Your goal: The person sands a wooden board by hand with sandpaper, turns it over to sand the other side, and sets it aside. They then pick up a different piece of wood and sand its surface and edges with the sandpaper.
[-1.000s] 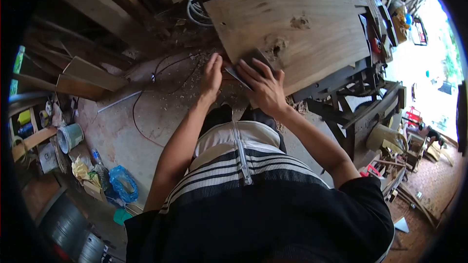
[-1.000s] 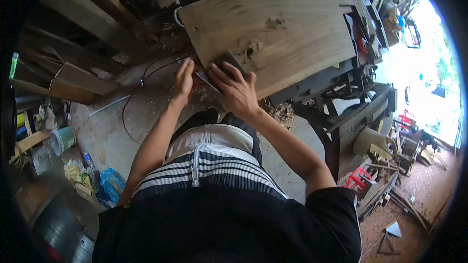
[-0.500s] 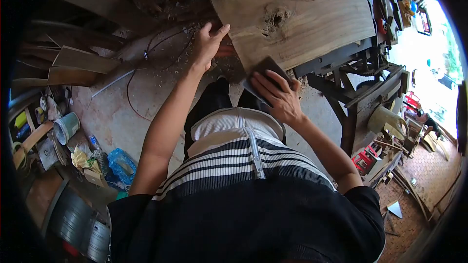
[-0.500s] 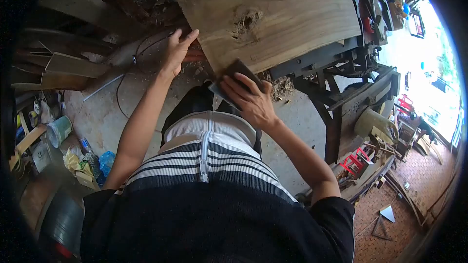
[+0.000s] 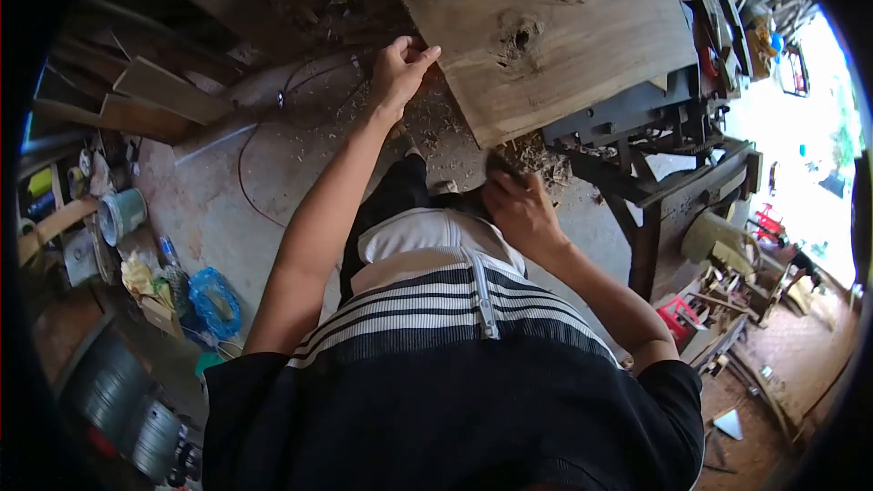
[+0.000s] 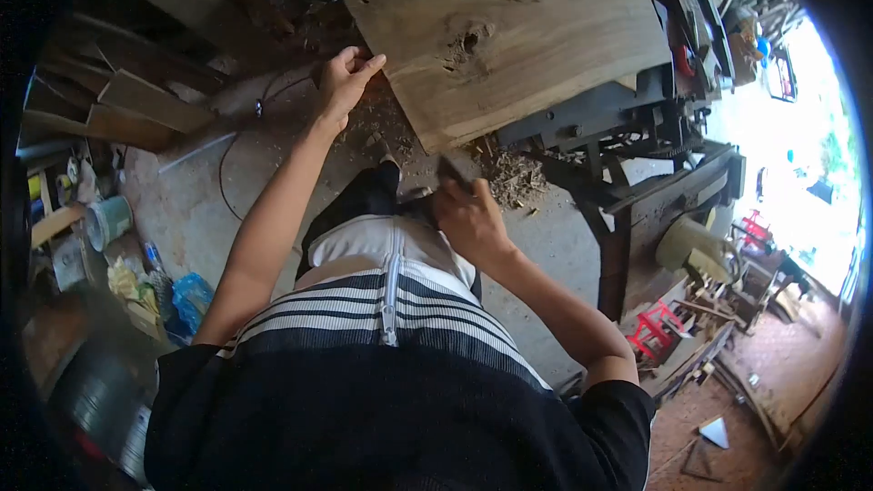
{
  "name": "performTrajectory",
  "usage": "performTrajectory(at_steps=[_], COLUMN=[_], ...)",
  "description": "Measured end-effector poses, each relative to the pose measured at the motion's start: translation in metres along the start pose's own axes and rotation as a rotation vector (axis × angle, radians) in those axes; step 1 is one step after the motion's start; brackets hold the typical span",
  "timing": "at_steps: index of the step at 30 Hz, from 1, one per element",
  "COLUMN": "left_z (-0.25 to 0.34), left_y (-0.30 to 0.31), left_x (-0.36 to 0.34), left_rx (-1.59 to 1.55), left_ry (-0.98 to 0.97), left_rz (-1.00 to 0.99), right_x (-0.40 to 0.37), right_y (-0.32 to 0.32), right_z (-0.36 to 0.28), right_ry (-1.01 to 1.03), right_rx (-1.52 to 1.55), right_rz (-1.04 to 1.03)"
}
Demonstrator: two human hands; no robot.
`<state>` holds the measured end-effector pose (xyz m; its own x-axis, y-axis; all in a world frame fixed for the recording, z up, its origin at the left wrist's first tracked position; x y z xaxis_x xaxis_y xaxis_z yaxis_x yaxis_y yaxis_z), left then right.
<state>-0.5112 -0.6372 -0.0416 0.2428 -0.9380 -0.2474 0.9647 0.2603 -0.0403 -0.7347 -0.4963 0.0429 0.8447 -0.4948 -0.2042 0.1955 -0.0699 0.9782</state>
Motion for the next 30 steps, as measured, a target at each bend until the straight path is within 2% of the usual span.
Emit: performTrajectory(at_steps=[2, 4, 5, 6, 8, 9, 10, 11, 14, 18, 20, 23, 28, 30], left_z=[-0.018, -0.023, -0.042, -0.063, -0.032, -0.027, -0.034, -0.042, -0.059, -0.055, -0.054, -0.058, -0.06, -0.059], left_y=[-0.009, -0.012, -0.014, -0.022, -0.034, -0.042, -0.051, -0.058, -0.084, -0.092, -0.089, -0.088, -0.083, -0.077], left_x=[-0.001, -0.026, -0.039, -0.051, -0.082, -0.094, -0.105, -0.116, -0.132, -0.138, -0.136, -0.134, -0.132, -0.127], left_rx=[0.069, -0.102, -0.037, -0.212, -0.271, -0.263, -0.387, -0.512, -0.48, -0.439, -0.276, -0.355, -0.386, -0.367], left_ry=[-0.019, -0.099, -0.003, 0.125, -0.091, -0.098, 0.086, 0.28, 0.39, 0.303, 0.212, 0.163, 0.195, 0.213], left_rz=[-0.008, 0.168, 0.245, 0.126, 0.185, 0.169, 0.176, 0.196, -0.088, -0.106, -0.168, -0.256, -0.3, -0.317], right_x=[-0.028, -0.052, -0.064, -0.074, -0.088, -0.096, -0.106, -0.108, -0.114, -0.122, -0.128, -0.14, -0.157, -0.165], right_y=[-0.024, -0.03, -0.032, -0.031, -0.039, -0.054, -0.062, -0.068, -0.07, -0.056, -0.052, -0.058, -0.065, -0.072], right_z=[0.015, 0.023, 0.031, 0.038, 0.036, 0.031, 0.028, 0.025, 0.016, 0.015, 0.015, 0.014, 0.011, 0.011], right_ry=[-0.18, -0.28, -0.412, -0.539, -0.621, -0.679, -0.738, -0.752, -0.754, -0.775, -0.804, -0.82, -0.83, -0.847], right_rx=[0.074, 0.139, 0.199, 0.256, 0.256, 0.323, 0.389, 0.41, 0.416, 0.37, 0.392, 0.41, 0.405, 0.403], right_rz=[-0.166, -0.196, -0.068, 0.067, 0.108, 0.143, 0.191, 0.215, 0.288, 0.249, 0.229, 0.259, 0.294, 0.248])
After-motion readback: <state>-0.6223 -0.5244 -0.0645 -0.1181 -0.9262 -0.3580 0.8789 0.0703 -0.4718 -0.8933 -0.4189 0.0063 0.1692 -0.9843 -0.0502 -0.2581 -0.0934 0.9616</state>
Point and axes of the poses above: each hand's wrist, its own x-axis towards the middle knuckle, its own y-axis out of the back of the hand, z = x × y, the point moved 6 cm from there along x, towards the middle knuckle, and after that the axes turned 7 degrees about -x, right-handed, at the moved point
